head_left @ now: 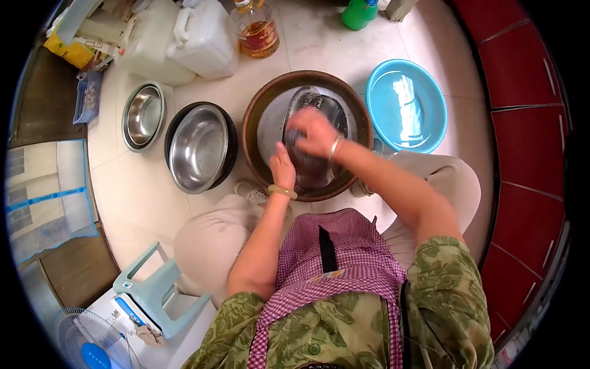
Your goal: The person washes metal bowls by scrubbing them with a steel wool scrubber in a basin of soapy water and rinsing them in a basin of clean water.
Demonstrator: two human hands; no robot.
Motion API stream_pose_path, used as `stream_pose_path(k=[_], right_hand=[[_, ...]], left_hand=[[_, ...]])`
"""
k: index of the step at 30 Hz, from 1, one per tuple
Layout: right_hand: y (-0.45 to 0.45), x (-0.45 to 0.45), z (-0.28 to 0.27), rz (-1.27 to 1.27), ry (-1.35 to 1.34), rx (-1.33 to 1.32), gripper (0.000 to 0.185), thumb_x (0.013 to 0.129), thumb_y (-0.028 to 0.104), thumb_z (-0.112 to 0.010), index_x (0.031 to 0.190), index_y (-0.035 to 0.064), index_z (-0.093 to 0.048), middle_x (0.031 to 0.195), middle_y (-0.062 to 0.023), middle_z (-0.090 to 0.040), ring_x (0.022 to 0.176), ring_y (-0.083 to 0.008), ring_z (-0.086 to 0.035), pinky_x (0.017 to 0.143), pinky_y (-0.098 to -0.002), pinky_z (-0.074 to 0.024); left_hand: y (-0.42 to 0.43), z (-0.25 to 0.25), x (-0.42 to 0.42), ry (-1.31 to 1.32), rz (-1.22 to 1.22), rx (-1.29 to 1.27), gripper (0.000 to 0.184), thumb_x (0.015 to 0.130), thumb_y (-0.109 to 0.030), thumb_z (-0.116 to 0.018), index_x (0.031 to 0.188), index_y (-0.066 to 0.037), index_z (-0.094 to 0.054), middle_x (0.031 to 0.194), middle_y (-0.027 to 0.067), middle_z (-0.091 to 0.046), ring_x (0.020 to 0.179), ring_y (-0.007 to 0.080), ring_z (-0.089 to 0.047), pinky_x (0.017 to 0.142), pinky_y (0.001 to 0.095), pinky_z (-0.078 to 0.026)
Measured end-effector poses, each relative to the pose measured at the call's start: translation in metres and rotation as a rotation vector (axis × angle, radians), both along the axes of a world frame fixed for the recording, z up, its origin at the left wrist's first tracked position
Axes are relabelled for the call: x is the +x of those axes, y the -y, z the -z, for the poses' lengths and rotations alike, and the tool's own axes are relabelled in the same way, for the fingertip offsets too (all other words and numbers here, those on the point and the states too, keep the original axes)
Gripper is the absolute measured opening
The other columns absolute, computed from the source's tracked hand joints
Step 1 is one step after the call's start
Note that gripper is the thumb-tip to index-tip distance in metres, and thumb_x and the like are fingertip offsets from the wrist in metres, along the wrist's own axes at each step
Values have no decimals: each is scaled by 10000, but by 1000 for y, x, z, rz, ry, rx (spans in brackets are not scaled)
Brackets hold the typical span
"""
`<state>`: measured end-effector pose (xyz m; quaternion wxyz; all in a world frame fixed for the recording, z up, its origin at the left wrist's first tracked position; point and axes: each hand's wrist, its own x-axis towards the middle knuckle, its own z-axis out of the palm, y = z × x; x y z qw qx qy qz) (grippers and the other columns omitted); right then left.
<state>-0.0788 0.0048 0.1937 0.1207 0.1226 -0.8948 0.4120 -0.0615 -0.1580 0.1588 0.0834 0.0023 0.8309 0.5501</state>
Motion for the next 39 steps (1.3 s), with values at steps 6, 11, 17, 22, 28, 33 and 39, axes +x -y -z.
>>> stream_pose_path(k=[6,11,17,22,28,33,39], right_hand=[[-41,-70,31,346,457,14,389,668,243,-635,982,15,-644,986,-213,-640,961,-389,-593,885,-432,-463],[5,7,-17,-242,63,43,347,598,111,-662,942,72,-630,972,-132,-603,1006,-348,-536,926,-424,-435],[-37,-55,24,388,446,-85,373,659,183,-638,1011,61,-643,1018,-173,-644,1021,-363,-572,912,-423,-457],[-30,-25,-1,162,204,3,363,633,185,-641,977,69,-651,944,-167,-649,960,-373,-576,885,-427,-458],[1,-2,-4,-51,18,-34,315,637,134,-645,949,92,-642,1019,-134,-621,1021,-343,-537,935,-430,-432],[-63,-67,34,439,561,-108,453,690,296,-632,1070,49,-631,1023,-212,-648,985,-377,-606,893,-418,-473],[-7,-1,-15,-96,104,-44,362,649,175,-648,995,72,-634,978,-164,-619,1021,-357,-542,943,-419,-430]], left_hand=[[5,-7,0,90,79,-49,715,989,-557,-266,636,55,-378,558,138,-347,580,230,-316,575,465,-298],[2,14,-23,96,-62,152,719,998,-512,-281,682,93,-505,600,241,-453,596,326,-431,611,487,-341],[-3,-19,-2,62,127,-82,653,1001,-456,-302,795,111,-552,719,339,-519,702,482,-486,683,509,-361],[2,-1,1,282,126,8,719,992,-538,-260,863,91,-583,806,284,-589,748,371,-536,753,439,-424],[-7,-13,-27,37,65,-30,665,1003,-456,-296,748,98,-562,692,284,-549,644,399,-484,649,482,-376],[-6,-25,10,-1,176,-71,610,1010,-423,-319,747,84,-534,681,286,-503,640,414,-449,647,484,-366],[-4,-43,-25,148,112,14,719,1001,-511,-260,829,102,-594,774,266,-633,734,429,-567,696,478,-401]])
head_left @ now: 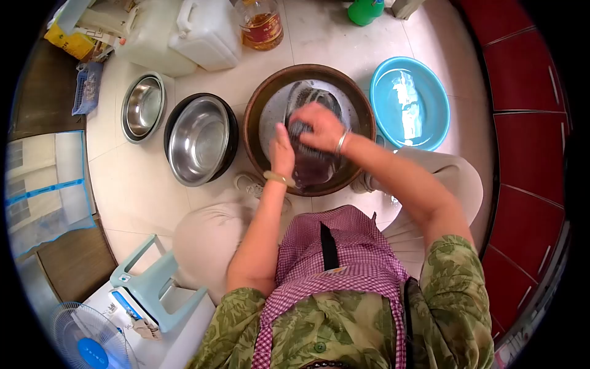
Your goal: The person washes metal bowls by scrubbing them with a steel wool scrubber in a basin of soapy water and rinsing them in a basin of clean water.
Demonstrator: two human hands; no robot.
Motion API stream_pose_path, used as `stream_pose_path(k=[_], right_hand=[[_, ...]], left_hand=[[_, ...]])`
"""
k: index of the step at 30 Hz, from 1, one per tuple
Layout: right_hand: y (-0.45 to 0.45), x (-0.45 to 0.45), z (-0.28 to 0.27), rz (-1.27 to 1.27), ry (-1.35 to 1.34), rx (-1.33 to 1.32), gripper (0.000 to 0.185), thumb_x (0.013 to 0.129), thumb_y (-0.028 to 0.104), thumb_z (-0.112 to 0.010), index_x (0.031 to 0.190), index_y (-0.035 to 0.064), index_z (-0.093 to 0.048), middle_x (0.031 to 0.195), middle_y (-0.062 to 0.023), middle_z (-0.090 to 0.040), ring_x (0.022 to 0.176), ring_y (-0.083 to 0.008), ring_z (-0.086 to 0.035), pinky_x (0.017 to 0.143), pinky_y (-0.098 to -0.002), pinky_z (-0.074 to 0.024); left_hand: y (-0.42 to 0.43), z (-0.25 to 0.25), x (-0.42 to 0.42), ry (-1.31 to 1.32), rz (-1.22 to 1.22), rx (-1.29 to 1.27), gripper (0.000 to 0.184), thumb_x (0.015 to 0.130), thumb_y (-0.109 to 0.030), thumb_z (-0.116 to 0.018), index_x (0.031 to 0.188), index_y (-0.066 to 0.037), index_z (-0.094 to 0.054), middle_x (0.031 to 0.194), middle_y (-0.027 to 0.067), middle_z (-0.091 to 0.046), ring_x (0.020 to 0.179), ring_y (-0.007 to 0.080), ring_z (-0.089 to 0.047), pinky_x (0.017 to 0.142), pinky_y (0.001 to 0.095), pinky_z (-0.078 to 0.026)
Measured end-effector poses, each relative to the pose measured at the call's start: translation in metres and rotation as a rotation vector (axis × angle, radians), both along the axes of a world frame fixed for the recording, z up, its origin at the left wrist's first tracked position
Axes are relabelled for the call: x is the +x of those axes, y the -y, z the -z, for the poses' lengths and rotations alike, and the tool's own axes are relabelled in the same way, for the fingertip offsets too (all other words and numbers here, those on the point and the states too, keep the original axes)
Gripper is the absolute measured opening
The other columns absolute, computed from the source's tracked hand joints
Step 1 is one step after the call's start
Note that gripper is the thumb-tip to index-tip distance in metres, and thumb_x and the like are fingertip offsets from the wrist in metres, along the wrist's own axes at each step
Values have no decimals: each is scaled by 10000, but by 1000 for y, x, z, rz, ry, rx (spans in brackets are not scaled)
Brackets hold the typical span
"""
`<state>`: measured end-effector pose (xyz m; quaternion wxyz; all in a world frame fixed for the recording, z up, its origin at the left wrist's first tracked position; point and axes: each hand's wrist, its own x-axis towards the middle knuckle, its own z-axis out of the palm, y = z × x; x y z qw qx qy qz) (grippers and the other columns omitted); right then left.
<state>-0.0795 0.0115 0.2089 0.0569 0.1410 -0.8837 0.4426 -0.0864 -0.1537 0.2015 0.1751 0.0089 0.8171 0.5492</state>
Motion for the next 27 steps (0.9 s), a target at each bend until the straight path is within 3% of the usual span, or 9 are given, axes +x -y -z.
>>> stream_pose_path(k=[3,6,9,11,12,15,19,24,27], right_hand=[[11,-2,8,-21,-137,1,391,651,151,-646,1029,61,-610,1051,-153,-596,1052,-354,-536,966,-416,-419],[-19,-46,43,303,148,4,414,681,217,-652,1064,63,-632,1104,-184,-583,1084,-362,-532,969,-400,-430],[-63,-81,60,607,493,112,431,719,272,-628,1092,57,-638,971,-198,-676,955,-335,-640,865,-372,-495],[-48,-64,39,483,465,57,437,701,262,-640,1090,64,-641,1021,-197,-663,977,-339,-633,877,-378,-492],[-27,-50,22,379,221,31,423,670,234,-647,1060,71,-650,1033,-195,-649,976,-341,-624,894,-380,-483],[29,-11,11,-150,-24,-76,343,633,156,-656,964,67,-653,958,-156,-617,967,-363,-571,895,-419,-462],[21,-37,27,226,-12,50,380,648,153,-648,1012,47,-633,977,-184,-629,969,-373,-579,893,-428,-459],[-32,-109,55,480,587,307,408,758,288,-574,1078,40,-625,1102,-241,-623,1042,-361,-600,928,-405,-470],[1,-62,24,262,222,179,374,688,215,-619,1009,25,-618,1026,-210,-627,991,-387,-584,900,-441,-465]], left_hand=[[0,26,-4,-60,-109,-88,692,1006,-464,-301,732,101,-592,692,291,-572,648,438,-501,660,485,-388],[-2,24,13,-238,-46,-106,601,1005,-401,-359,717,83,-568,651,284,-531,601,428,-473,610,487,-378],[-2,11,26,-139,61,-88,589,1006,-386,-362,712,100,-515,669,299,-500,617,424,-413,618,485,-353],[3,15,20,-145,51,-146,641,1011,-431,-314,732,100,-537,671,296,-508,622,412,-455,634,479,-362],[8,16,12,-114,15,-207,656,1012,-441,-301,744,103,-550,679,298,-520,631,414,-466,641,477,-369],[17,38,-2,-114,-168,-169,692,1011,-462,-270,807,110,-601,734,299,-583,673,429,-503,676,473,-388],[11,36,6,-206,-134,-185,596,1016,-388,-327,795,89,-608,716,293,-577,662,433,-513,671,482,-391],[5,28,19,-288,-43,-214,538,1012,-338,-361,753,86,-566,740,308,-564,695,467,-540,633,502,-389],[9,27,19,-246,-67,-211,528,1013,-331,-357,750,84,-552,732,299,-565,685,477,-521,630,504,-388]])
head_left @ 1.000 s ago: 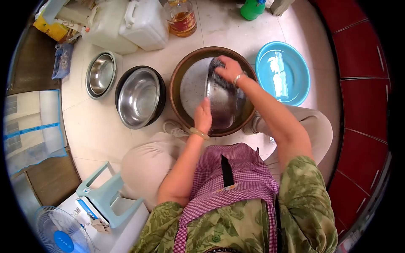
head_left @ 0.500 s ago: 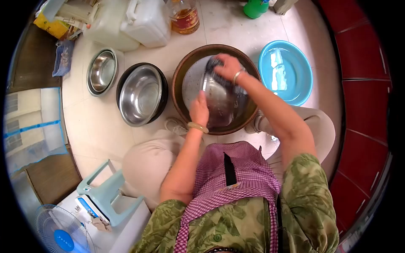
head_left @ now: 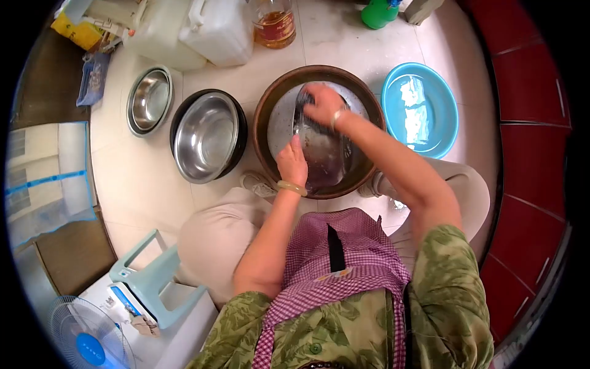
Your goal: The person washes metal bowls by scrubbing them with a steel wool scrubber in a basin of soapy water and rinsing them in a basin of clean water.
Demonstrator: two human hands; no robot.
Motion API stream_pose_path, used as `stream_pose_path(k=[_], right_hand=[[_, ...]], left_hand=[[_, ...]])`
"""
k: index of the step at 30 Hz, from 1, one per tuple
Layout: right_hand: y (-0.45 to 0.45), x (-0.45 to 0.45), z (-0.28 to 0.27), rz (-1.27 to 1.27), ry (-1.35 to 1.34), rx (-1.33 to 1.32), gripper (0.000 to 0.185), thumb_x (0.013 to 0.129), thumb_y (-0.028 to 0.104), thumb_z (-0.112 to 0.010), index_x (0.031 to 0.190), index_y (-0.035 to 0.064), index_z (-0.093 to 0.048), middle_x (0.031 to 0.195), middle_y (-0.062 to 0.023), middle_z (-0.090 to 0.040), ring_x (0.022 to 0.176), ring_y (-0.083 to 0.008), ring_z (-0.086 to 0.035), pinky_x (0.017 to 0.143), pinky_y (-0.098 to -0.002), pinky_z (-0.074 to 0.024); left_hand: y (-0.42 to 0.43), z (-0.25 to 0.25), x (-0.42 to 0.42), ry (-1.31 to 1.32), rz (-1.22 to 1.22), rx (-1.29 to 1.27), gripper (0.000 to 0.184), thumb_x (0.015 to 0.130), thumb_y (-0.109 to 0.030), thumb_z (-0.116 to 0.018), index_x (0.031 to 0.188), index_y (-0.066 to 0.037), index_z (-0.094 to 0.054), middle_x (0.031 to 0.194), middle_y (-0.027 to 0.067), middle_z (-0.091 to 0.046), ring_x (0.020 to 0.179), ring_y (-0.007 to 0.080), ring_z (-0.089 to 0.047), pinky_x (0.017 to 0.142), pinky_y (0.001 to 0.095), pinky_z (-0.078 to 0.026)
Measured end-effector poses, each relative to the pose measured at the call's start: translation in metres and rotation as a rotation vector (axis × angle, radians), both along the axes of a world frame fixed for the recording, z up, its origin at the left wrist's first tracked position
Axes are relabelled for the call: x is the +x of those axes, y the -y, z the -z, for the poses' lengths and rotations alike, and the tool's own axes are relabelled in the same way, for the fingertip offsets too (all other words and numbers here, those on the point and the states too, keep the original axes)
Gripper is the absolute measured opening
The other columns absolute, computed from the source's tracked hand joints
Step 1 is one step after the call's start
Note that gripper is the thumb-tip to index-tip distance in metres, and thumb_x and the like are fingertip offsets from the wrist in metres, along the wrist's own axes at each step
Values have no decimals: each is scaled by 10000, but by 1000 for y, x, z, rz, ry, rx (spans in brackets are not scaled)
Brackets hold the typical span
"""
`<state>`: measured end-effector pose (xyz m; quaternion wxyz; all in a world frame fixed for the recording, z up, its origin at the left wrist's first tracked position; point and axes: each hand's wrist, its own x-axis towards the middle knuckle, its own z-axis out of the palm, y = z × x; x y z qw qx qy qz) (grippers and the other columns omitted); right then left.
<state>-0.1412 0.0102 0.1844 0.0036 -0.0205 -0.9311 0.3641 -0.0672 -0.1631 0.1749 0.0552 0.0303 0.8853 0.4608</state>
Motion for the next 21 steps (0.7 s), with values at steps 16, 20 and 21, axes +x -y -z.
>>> stream_pose_path(k=[16,20,21], right_hand=[[-1,55,-11,-255,-254,-152,362,654,96,-631,1015,71,-622,1010,-163,-621,997,-374,-560,895,-428,-462],[-49,-8,14,288,186,-75,289,695,195,-646,955,69,-651,971,-181,-646,946,-386,-601,855,-415,-492],[-45,-4,9,230,65,-78,302,691,194,-649,963,64,-645,973,-183,-644,949,-386,-597,856,-415,-489]], left_hand=[[-6,3,0,-64,72,126,590,1017,-380,-317,744,97,-529,666,303,-489,651,471,-478,618,485,-364],[-10,-6,18,-50,155,98,587,1018,-379,-302,769,98,-537,694,310,-505,684,482,-493,631,482,-379],[-8,-4,22,-48,163,80,586,1019,-377,-299,772,97,-538,705,314,-512,694,486,-495,637,480,-384]])
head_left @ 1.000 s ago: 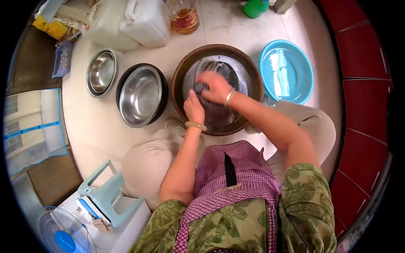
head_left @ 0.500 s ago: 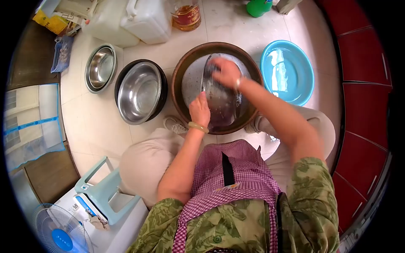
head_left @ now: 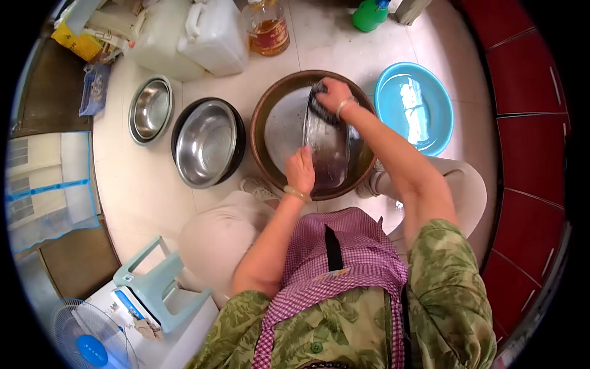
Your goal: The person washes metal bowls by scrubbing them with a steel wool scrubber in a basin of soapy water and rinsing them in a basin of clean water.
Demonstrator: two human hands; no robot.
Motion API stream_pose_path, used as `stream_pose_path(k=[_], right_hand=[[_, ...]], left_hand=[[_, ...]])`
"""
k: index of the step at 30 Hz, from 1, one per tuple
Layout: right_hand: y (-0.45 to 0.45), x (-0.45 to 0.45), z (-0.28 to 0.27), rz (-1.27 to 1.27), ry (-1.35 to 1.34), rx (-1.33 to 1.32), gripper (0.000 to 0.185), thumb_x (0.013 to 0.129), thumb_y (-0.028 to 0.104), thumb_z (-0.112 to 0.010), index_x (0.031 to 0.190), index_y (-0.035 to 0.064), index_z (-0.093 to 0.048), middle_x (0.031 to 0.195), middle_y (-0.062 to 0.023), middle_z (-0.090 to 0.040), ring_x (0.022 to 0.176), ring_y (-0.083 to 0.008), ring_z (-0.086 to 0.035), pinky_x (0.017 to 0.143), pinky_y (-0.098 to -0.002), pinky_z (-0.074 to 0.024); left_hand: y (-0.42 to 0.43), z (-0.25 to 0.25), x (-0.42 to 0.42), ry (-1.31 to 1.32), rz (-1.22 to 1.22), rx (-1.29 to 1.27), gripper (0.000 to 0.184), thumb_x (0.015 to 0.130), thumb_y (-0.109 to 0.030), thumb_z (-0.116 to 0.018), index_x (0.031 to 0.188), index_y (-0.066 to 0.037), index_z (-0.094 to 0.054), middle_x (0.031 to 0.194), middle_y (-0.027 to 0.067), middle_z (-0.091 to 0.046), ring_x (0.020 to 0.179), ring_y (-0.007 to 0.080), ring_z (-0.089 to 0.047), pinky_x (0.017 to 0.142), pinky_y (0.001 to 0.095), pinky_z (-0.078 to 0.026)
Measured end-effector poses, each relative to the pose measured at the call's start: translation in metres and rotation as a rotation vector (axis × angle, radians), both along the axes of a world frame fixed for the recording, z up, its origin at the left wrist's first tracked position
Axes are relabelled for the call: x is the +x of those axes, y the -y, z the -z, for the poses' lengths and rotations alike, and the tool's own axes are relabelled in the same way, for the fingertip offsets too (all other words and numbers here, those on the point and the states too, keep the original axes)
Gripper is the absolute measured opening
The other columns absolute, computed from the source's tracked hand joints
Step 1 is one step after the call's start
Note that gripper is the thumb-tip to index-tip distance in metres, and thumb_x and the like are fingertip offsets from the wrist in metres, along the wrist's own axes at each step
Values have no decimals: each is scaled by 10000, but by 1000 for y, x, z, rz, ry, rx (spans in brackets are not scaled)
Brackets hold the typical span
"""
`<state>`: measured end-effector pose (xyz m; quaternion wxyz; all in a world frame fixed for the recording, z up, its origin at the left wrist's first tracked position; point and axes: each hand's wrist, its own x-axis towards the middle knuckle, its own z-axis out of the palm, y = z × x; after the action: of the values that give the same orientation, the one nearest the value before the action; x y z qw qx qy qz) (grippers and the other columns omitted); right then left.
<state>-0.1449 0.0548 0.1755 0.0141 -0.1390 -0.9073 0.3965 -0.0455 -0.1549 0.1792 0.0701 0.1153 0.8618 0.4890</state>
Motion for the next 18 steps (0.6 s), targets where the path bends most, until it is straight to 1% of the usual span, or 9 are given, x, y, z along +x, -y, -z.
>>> stream_pose_path(k=[3,5,8,9,11,13,16,17,18], right_hand=[[33,52,-24,-371,-344,55,371,621,100,-679,985,63,-619,983,-157,-613,985,-366,-560,899,-414,-452],[46,81,-41,-607,-365,-27,400,606,45,-678,998,56,-603,1015,-150,-605,1004,-364,-551,898,-410,-451],[44,75,-32,-456,-388,55,365,609,61,-700,965,76,-621,982,-147,-601,1007,-364,-539,903,-449,-442],[38,55,-15,-266,-391,82,359,620,73,-685,974,69,-623,980,-152,-606,993,-368,-552,889,-439,-454],[9,11,-3,43,-52,55,326,715,167,-665,1018,53,-626,1053,-188,-615,1012,-373,-573,897,-403,-475],[-3,5,-11,76,164,13,313,737,214,-674,1005,55,-634,1089,-181,-613,1049,-366,-563,922,-402,-465],[28,58,-27,-372,-315,38,376,658,144,-739,1011,97,-616,1006,-143,-606,1027,-343,-548,935,-419,-430],[38,74,-32,-497,-366,53,383,624,96,-750,979,99,-607,926,-129,-586,990,-338,-545,916,-420,-428],[40,81,-37,-454,-370,67,353,632,108,-744,958,93,-609,910,-136,-578,979,-344,-547,904,-427,-434]], left_hand=[[9,12,2,33,-22,-54,569,1009,-390,-315,798,53,-601,731,303,-561,722,496,-534,660,514,-407],[10,8,-8,58,-14,-37,576,1009,-396,-315,797,55,-604,725,304,-563,721,499,-535,657,517,-409],[4,2,-8,45,-6,-42,566,1012,-371,-324,760,71,-573,721,315,-541,702,505,-513,627,507,-385],[3,-2,-7,68,-12,-56,563,1013,-356,-328,739,81,-553,716,321,-527,689,509,-497,616,502,-371],[1,-2,3,14,28,-113,565,1011,-363,-330,732,71,-559,716,318,-528,695,503,-510,617,500,-378],[1,1,4,-41,40,-137,561,1009,-365,-337,728,65,-563,713,314,-531,695,497,-520,617,498,-386],[6,11,4,4,14,-148,561,1005,-374,-352,734,65,-571,694,301,-548,686,487,-535,623,496,-405],[4,11,5,-9,16,-127,568,1005,-381,-347,732,65,-570,693,299,-550,685,488,-533,624,496,-405],[4,9,4,-29,25,-112,576,1006,-388,-343,731,64,-570,691,297,-552,683,488,-532,624,496,-405]])
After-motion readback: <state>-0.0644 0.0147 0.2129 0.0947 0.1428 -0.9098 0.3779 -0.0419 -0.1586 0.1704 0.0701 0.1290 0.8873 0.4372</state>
